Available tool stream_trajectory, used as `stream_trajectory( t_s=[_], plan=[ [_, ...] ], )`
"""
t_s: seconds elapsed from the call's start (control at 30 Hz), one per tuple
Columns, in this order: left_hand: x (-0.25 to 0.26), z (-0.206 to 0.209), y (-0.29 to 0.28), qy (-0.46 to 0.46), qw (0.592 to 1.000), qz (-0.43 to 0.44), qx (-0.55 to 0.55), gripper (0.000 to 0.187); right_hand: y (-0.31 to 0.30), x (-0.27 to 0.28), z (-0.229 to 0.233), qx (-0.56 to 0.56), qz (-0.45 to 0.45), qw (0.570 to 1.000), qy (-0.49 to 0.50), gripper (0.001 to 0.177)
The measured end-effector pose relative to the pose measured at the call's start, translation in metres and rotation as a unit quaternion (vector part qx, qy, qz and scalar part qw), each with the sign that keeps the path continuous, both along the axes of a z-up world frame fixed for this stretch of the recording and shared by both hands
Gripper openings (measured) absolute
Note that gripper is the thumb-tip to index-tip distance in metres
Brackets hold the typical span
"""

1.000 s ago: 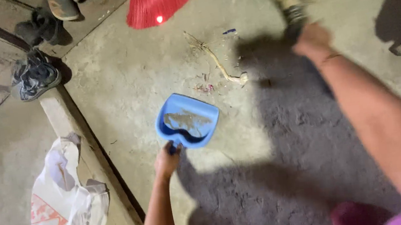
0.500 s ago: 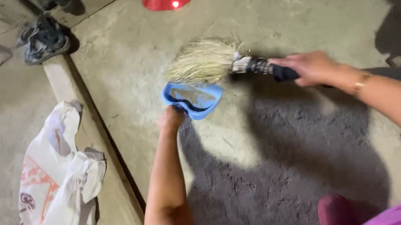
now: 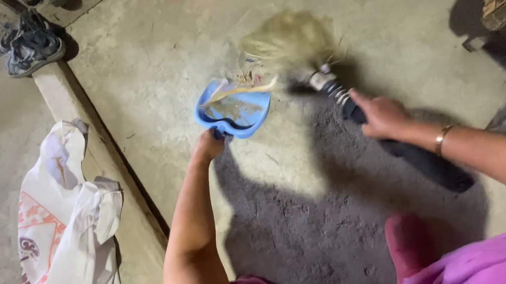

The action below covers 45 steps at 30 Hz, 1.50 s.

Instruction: The recorder uses a red broom to sweep a concrete floor, then uses a small straw broom and a blue dustpan to collect the debris and put it into a white bag.

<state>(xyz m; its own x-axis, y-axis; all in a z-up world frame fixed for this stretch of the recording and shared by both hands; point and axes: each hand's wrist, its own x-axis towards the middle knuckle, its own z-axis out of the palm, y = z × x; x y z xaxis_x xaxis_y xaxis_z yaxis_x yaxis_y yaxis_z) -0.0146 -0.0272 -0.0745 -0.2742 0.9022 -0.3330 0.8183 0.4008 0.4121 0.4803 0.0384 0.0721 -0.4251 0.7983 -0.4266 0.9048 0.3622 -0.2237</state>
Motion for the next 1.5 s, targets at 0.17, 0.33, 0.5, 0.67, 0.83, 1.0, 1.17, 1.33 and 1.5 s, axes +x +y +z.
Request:
stream_trajectory(
  t_s=[0.17, 0.33, 0.5, 0.67, 0.83, 1.0, 1.17, 1.33, 1.5],
  plan=[
    [0.014, -0.004, 0.0, 0.006, 1.0, 0.005, -0.002, 0.038, -0.048, -0.013, 0.002, -0.015, 0.056, 0.997, 0.056, 0.104],
    [0.014, -0.009, -0.007, -0.032, 0.999, 0.032, 0.015, 0.037, -0.048, -0.013, 0.067, -0.006, 0.078, 0.996, 0.047, 0.107],
    [0.019, 0.018, -0.01, -0.094, 0.991, 0.092, -0.015, 0.043, 0.0, -0.007, 0.064, 0.079, 0.025, 0.995, -0.049, 0.102],
    [0.008, -0.006, 0.0, -0.1, 0.991, 0.089, 0.012, 0.04, 0.019, -0.024, 0.034, 0.061, 0.069, 0.992, -0.09, 0.096],
    [-0.013, -0.032, -0.002, -0.107, 0.991, 0.073, 0.046, 0.038, -0.012, -0.008, 0.061, 0.058, 0.163, 0.984, -0.034, 0.097],
    [-0.043, -0.02, -0.024, -0.183, 0.977, 0.102, 0.038, 0.035, 0.006, 0.007, 0.1, 0.094, 0.128, 0.984, -0.085, 0.094],
    [-0.068, -0.024, -0.05, -0.215, 0.969, 0.118, 0.034, 0.036, 0.11, -0.048, 0.051, 0.183, 0.049, 0.981, -0.041, 0.1],
    [-0.088, -0.031, -0.048, -0.149, 0.983, 0.11, 0.002, 0.033, 0.154, -0.117, 0.011, 0.192, 0.053, 0.979, -0.049, 0.094],
    [-0.075, -0.022, -0.059, -0.084, 0.992, 0.093, -0.008, 0.037, 0.086, -0.086, 0.051, 0.061, 0.154, 0.982, -0.085, 0.094]
  ],
)
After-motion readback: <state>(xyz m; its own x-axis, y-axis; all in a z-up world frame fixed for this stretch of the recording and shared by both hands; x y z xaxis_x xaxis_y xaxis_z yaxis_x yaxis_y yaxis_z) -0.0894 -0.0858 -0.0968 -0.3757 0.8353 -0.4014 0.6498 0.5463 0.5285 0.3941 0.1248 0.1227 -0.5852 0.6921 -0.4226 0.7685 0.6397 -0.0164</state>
